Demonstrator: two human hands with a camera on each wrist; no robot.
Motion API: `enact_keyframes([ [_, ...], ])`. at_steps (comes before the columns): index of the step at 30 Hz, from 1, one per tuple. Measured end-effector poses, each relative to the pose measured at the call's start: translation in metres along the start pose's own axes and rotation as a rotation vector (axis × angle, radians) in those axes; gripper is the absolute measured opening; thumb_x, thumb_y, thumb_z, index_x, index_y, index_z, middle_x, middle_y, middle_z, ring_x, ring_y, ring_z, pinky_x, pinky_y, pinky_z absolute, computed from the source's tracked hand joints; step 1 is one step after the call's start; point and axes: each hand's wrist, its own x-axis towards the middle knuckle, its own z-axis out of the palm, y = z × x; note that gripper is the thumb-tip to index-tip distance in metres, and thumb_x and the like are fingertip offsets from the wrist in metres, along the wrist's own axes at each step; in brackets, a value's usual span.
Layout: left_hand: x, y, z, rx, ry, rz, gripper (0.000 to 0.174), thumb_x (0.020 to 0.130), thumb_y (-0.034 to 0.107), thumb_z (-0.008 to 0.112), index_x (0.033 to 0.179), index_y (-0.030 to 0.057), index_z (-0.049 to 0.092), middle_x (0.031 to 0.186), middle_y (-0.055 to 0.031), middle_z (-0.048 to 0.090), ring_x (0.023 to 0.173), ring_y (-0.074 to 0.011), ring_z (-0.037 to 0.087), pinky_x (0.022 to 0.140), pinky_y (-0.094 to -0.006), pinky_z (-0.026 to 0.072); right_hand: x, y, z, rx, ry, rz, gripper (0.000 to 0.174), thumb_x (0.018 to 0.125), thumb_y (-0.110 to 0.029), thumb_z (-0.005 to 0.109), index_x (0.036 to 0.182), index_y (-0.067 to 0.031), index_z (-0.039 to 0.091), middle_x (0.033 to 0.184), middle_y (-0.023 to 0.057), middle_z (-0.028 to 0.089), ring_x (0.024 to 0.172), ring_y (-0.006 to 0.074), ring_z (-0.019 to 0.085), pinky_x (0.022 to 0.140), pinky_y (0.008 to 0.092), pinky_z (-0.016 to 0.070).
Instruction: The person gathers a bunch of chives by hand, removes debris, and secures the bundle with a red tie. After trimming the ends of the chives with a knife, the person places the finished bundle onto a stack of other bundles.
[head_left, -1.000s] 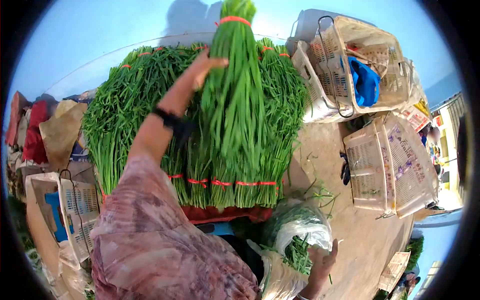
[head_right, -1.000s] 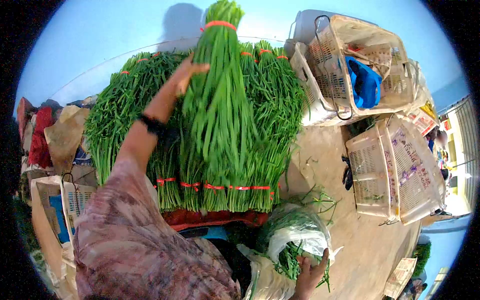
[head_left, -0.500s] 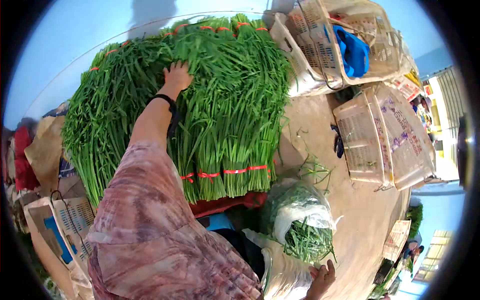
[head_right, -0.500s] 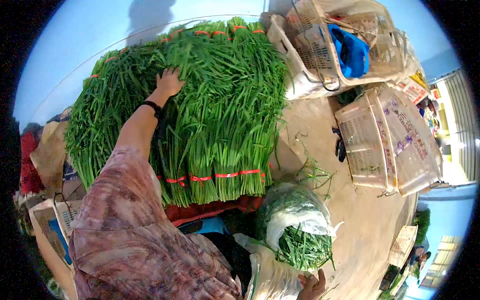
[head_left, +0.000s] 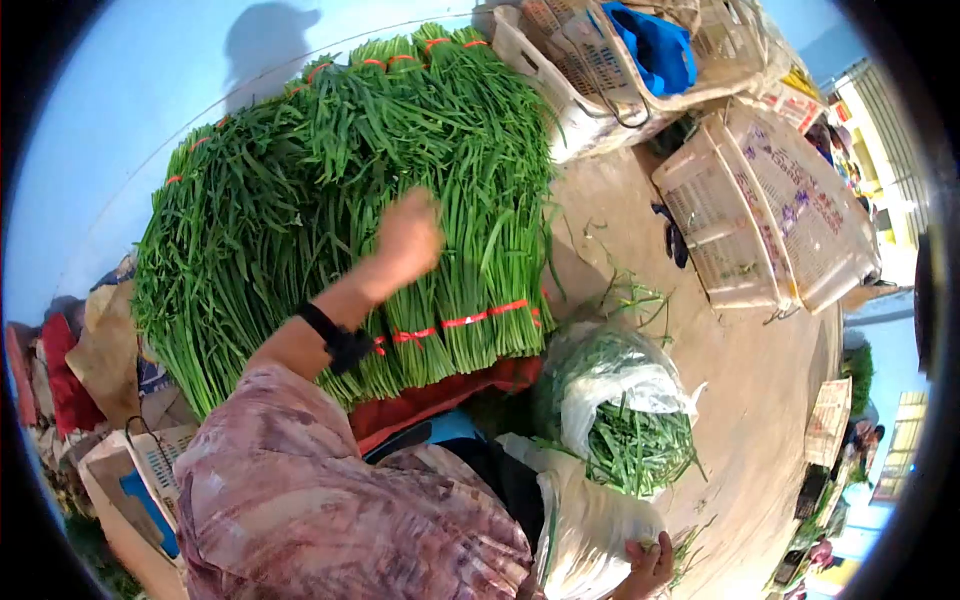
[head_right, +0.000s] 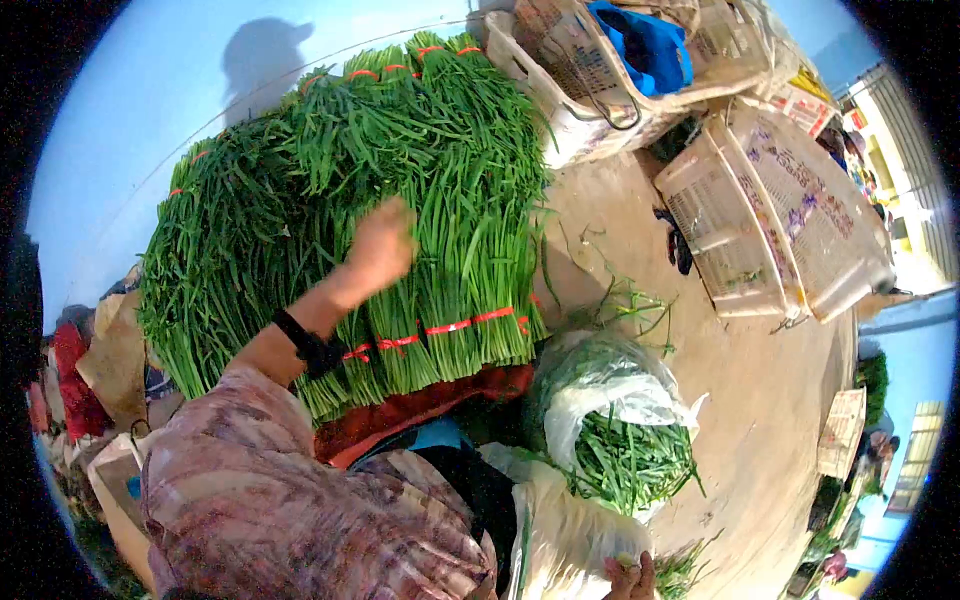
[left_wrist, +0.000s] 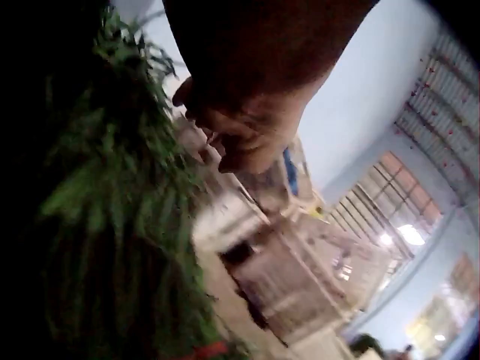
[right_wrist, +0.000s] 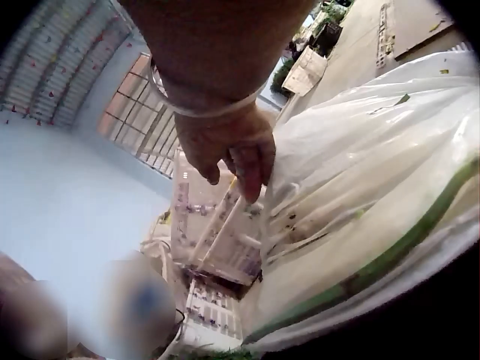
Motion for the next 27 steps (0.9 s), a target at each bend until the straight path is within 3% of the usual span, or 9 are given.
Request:
enact_keyframes([
  [1, -0.027, 0.074, -0.007, 0.171, -0.026, 0.242, 0.024, 0.069, 0.009, 0.063, 0.092, 0.0020, 0.061, 0.097, -0.0167, 0.058, 0.084, -0.0291, 0.058, 0.069, -0.0378, 0.0501, -0.005, 0.004, -0.005, 0.017, 0.027, -0.032, 0.037, 0.089, -0.017, 0.055, 0.115, 0.0092, 0.051, 0.089, 0.0226, 0.062, 0.074, 0.0295, 0.063, 0.067, 0.0364, 0.0565],
  [2, -0.045, 0.104, 0.015, -0.094, -0.153, 0.338, 0.032, 0.069, 0.010, 0.066, 0.099, 0.0004, 0.058, 0.102, -0.0179, 0.058, 0.098, -0.0303, 0.056, 0.083, -0.0414, 0.0468, -0.010, 0.015, -0.013, 0.022, 0.041, -0.018, 0.037, 0.089, -0.017, 0.055, 0.115, 0.0092, 0.051, 0.089, 0.0226, 0.062, 0.074, 0.0295, 0.063, 0.067, 0.0364, 0.0565],
  [4, -0.070, 0.168, 0.056, -0.296, -0.582, 0.596, 0.040, 0.072, 0.011, 0.066, 0.109, -0.0011, 0.056, 0.106, -0.0193, 0.057, 0.101, -0.0345, 0.054, 0.087, -0.0402, 0.0448, -0.024, 0.032, -0.023, 0.195, 0.193, -0.099, 0.038, 0.089, -0.019, 0.056, 0.113, 0.0103, 0.052, 0.088, 0.0230, 0.062, 0.074, 0.0295, 0.063, 0.068, 0.0382, 0.0569],
  [6, -0.110, 0.231, 0.090, -0.471, -0.779, 0.770, 0.038, 0.077, 0.012, 0.064, 0.111, -0.0007, 0.056, 0.107, -0.0197, 0.058, 0.101, -0.0350, 0.055, 0.087, -0.0397, 0.0447, -0.048, 0.034, -0.036, 0.224, 0.264, -0.087, 0.054, 0.086, -0.031, 0.060, 0.118, 0.0103, 0.049, 0.095, 0.0297, 0.061, 0.087, 0.0367, 0.063, 0.070, 0.0421, 0.0568],
  [8, -0.138, 0.307, 0.089, -0.570, -1.107, 0.900, 0.038, 0.077, 0.011, 0.064, 0.112, -0.0003, 0.056, 0.110, -0.0190, 0.058, 0.101, -0.0330, 0.056, 0.087, -0.0372, 0.0456, -0.070, 0.052, -0.045, 0.223, 0.449, 0.061, 0.039, 0.091, -0.012, 0.050, 0.126, 0.0039, 0.042, 0.095, 0.0126, 0.059, 0.077, 0.0176, 0.060, 0.065, 0.0265, 0.0502],
  [10, -0.177, 0.361, 0.112, -0.751, -1.256, 1.037, 0.039, 0.076, 0.009, 0.064, 0.113, 0.0007, 0.056, 0.108, -0.0177, 0.060, 0.099, -0.0296, 0.059, 0.086, -0.0347, 0.0467, -0.112, 0.066, -0.060, 0.354, 0.649, 0.187, 0.035, 0.091, -0.021, 0.050, 0.116, 0.0042, 0.051, 0.096, 0.0150, 0.061, 0.082, 0.0244, 0.065, 0.075, 0.0328, 0.0530],
  [14, -0.245, 0.446, 0.106, -0.808, -1.582, 1.215, 0.045, 0.076, 0.004, 0.063, 0.120, 0.0006, 0.053, 0.102, -0.0132, 0.064, 0.093, -0.0195, 0.062, 0.082, -0.0303, 0.0484, -0.199, 0.080, -0.070, 0.599, 1.068, 0.375, 0.033, 0.090, -0.020, 0.054, 0.112, 0.0051, 0.054, 0.088, 0.0166, 0.065, 0.076, 0.0239, 0.066, 0.067, 0.0308, 0.0543],
  [19, -0.329, 0.475, 0.135, -0.839, -2.135, 1.078, 0.039, 0.081, 0.000, 0.060, 0.119, -0.0040, 0.051, 0.104, -0.0132, 0.062, 0.095, -0.0190, 0.061, 0.085, -0.0311, 0.0468, -0.311, 0.141, -0.062, 0.769, 1.619, 0.488, 0.024, 0.090, -0.022, 0.056, 0.096, 0.0001, 0.060, 0.077, 0.0087, 0.064, 0.054, 0.0118, 0.058, 0.041, 0.0200, 0.0383],
  [27, -0.444, 0.477, 0.113, -0.667, -2.352, 1.295, 0.039, 0.078, -0.002, 0.059, 0.116, -0.0056, 0.052, 0.097, -0.0147, 0.065, 0.093, -0.0192, 0.062, 0.081, -0.0288, 0.0485, -0.428, 0.212, -0.100, 0.719, 1.979, 0.712, 0.018, 0.087, -0.022, 0.060, 0.080, -0.0053, 0.059, 0.062, -0.0005, 0.057, 0.042, 0.0054, 0.048, 0.033, 0.0182, 0.0327],
])
